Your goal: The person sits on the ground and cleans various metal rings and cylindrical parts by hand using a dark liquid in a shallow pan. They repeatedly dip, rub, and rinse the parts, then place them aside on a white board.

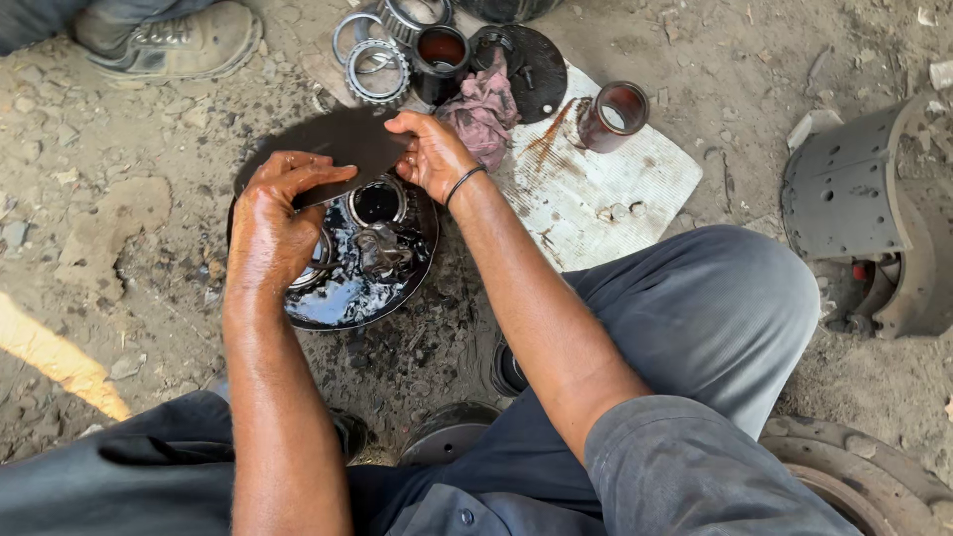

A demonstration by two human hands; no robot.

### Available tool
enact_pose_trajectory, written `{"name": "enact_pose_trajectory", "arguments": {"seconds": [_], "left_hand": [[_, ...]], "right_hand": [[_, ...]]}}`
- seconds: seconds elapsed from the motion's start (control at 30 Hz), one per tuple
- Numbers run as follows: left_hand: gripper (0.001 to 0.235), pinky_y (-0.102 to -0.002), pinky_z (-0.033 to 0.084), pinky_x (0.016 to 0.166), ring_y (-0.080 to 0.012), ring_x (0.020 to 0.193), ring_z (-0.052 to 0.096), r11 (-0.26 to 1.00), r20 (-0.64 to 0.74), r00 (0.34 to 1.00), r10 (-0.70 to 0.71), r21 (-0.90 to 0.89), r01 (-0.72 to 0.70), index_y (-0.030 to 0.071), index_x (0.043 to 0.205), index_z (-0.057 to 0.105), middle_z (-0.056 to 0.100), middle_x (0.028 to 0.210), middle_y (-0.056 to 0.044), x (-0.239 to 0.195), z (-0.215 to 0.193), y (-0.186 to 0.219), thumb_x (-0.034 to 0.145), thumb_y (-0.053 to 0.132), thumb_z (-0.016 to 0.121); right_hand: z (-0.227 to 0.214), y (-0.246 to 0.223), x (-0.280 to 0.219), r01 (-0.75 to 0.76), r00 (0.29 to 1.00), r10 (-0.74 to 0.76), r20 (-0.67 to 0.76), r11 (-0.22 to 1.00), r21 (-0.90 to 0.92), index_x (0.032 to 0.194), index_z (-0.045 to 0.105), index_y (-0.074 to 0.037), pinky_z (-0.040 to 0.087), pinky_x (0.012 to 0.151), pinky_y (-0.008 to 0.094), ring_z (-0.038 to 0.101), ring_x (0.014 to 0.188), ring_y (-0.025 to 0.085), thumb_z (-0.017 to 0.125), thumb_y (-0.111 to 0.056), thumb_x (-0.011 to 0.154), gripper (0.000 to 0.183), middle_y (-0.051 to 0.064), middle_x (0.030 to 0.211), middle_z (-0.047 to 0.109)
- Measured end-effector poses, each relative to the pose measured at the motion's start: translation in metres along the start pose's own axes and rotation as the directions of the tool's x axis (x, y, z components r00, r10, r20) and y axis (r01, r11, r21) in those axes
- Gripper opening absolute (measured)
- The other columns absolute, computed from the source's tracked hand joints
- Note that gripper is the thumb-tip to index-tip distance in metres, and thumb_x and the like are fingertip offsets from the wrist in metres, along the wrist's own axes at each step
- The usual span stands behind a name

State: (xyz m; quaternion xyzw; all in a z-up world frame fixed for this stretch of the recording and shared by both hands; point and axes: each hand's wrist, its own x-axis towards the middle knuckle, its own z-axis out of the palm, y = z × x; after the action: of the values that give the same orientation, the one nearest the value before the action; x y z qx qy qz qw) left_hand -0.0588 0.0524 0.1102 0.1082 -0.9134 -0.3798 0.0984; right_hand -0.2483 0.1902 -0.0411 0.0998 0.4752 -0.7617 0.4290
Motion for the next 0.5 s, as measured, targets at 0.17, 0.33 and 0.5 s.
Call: {"name": "enact_pose_trajectory", "arguments": {"seconds": [0.17,0.33,0.5], "left_hand": [[0.045,-0.039,0.055,0.090,-0.0277,0.116,0.062,0.989,0.066,0.987,-0.146,0.023,0.145,0.015,0.116,0.077,0.063,0.123,-0.011,0.014,0.026,0.001,0.074,0.000,0.081],[0.032,-0.040,0.054,0.089,-0.0267,0.115,0.064,0.974,0.122,0.967,-0.224,-0.005,0.226,0.010,0.118,0.073,0.063,0.126,-0.013,0.023,0.043,-0.009,0.089,0.021,0.080],[0.031,-0.041,0.053,0.093,-0.0243,0.111,0.068,0.954,0.293,0.915,-0.278,-0.028,0.299,0.011,0.123,0.071,0.071,0.124,-0.010,0.026,0.057,-0.019,0.096,0.027,0.071]], "right_hand": [[-0.016,-0.017,-0.013,0.175,0.964,-0.165,-0.209,0.984,0.029,0.081,0.065,-0.007,0.045,0.040,0.024,0.058,0.050,0.012,0.073,-0.018,0.080,0.014,0.004,0.068,0.065],[-0.040,-0.044,-0.023,0.433,0.828,-0.407,-0.386,0.901,-0.022,0.082,0.071,-0.003,0.047,0.036,0.025,0.057,0.043,0.012,0.070,-0.012,0.079,0.011,0.008,0.069,0.068],[-0.056,-0.055,-0.024,0.589,0.696,-0.466,-0.546,0.806,0.063,0.080,0.065,-0.002,0.051,0.036,0.028,0.058,0.041,0.015,0.071,-0.009,0.077,0.010,0.009,0.065,0.062]]}}
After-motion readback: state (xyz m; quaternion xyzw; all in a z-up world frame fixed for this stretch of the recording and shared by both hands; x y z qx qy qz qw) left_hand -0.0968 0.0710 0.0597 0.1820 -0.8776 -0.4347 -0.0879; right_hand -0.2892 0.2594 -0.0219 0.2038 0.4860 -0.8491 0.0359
